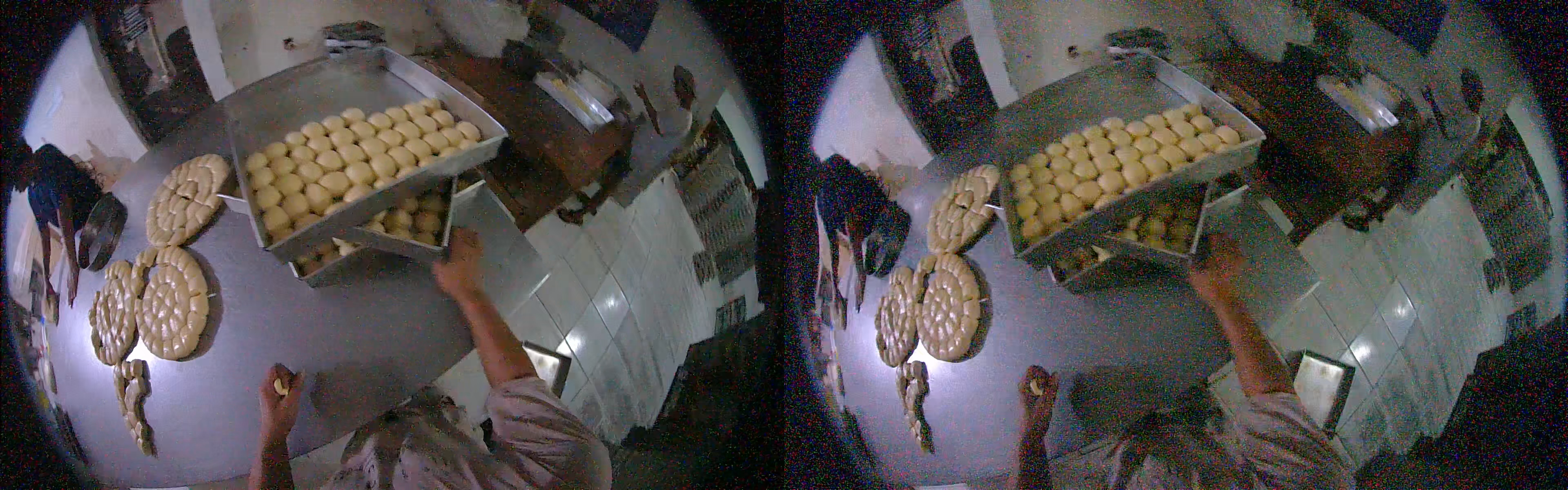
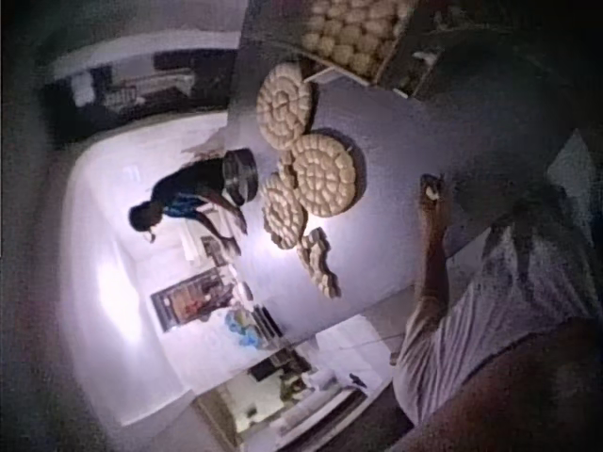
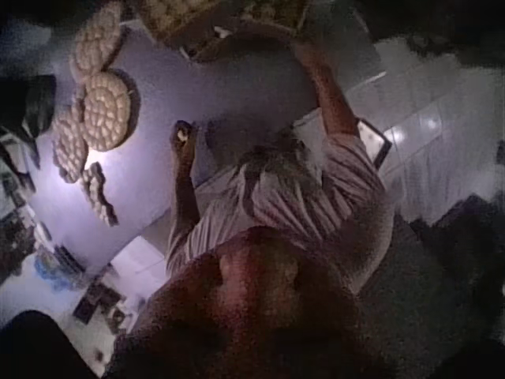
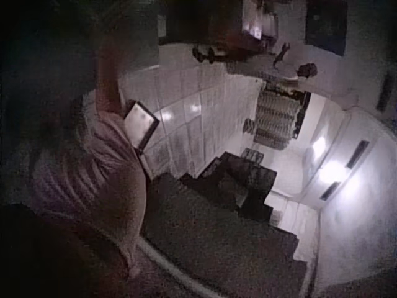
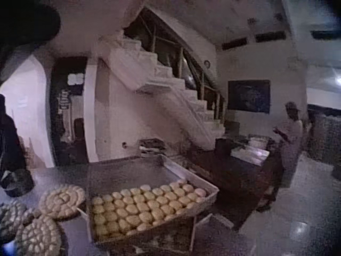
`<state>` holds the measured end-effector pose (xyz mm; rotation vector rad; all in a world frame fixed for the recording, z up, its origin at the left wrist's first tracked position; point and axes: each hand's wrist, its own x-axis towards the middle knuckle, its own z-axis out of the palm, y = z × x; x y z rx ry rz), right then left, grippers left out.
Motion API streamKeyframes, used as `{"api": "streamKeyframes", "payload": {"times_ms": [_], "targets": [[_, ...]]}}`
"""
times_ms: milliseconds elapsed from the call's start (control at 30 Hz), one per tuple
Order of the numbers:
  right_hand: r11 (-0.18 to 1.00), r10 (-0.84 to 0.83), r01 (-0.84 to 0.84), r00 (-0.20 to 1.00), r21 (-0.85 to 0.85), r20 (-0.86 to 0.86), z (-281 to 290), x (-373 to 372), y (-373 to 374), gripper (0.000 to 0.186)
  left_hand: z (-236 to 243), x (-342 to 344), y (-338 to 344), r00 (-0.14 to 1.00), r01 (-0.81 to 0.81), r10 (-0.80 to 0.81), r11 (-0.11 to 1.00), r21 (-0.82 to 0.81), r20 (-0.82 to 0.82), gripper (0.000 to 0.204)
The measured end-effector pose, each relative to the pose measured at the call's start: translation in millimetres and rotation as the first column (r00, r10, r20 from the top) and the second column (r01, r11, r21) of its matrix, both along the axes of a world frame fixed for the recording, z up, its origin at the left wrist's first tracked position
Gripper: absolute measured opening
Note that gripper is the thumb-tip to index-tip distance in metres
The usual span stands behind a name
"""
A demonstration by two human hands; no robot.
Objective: The person shapes pieces of dough by hand, arranging them onto metal trays and into circular patterns on a large metal workspace.
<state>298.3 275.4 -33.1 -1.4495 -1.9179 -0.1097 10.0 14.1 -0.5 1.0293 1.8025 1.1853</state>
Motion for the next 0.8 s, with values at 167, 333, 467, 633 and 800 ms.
{"api": "streamKeyframes", "payload": {"times_ms": [167, 333, 467, 633, 800], "targets": [[0.936, 0.304, -0.254, 0.932, -0.243, 0.196, 11, 36, -43, 0.026, 16, -14, -1, 0.944, -0.273, 0.252, 0.959, 0.073, 0.214, 0.021], [0.927, 0.14, -0.07, 0.976, -0.368, 0.169, 21, 39, 37, 0.031, 28, 52, 35, 0.938, -0.124, 0.115, 0.992, 0.007, 0.326, 0.028], [0.816, 0.552, -0.553, 0.832, -0.17, -0.056, 0, 44, -15, 0.034, 1, 50, 37, 0.898, -0.198, 0.128, 0.972, 0.126, 0.421, 0.013], [0.933, 0.334, -0.281, 0.907, -0.225, 0.255, 10, 89, 27, 0.028, 24, 72, 54, 0.878, -0.301, 0.259, 0.953, 0.043, 0.403, 0.021], [0.783, 0.526, -0.485, 0.85, -0.39, -0.001, 23, 88, 0, 0.034, 3, 58, 40, 0.871, -0.432, 0.406, 0.901, 0.039, 0.275, 0.026]]}}
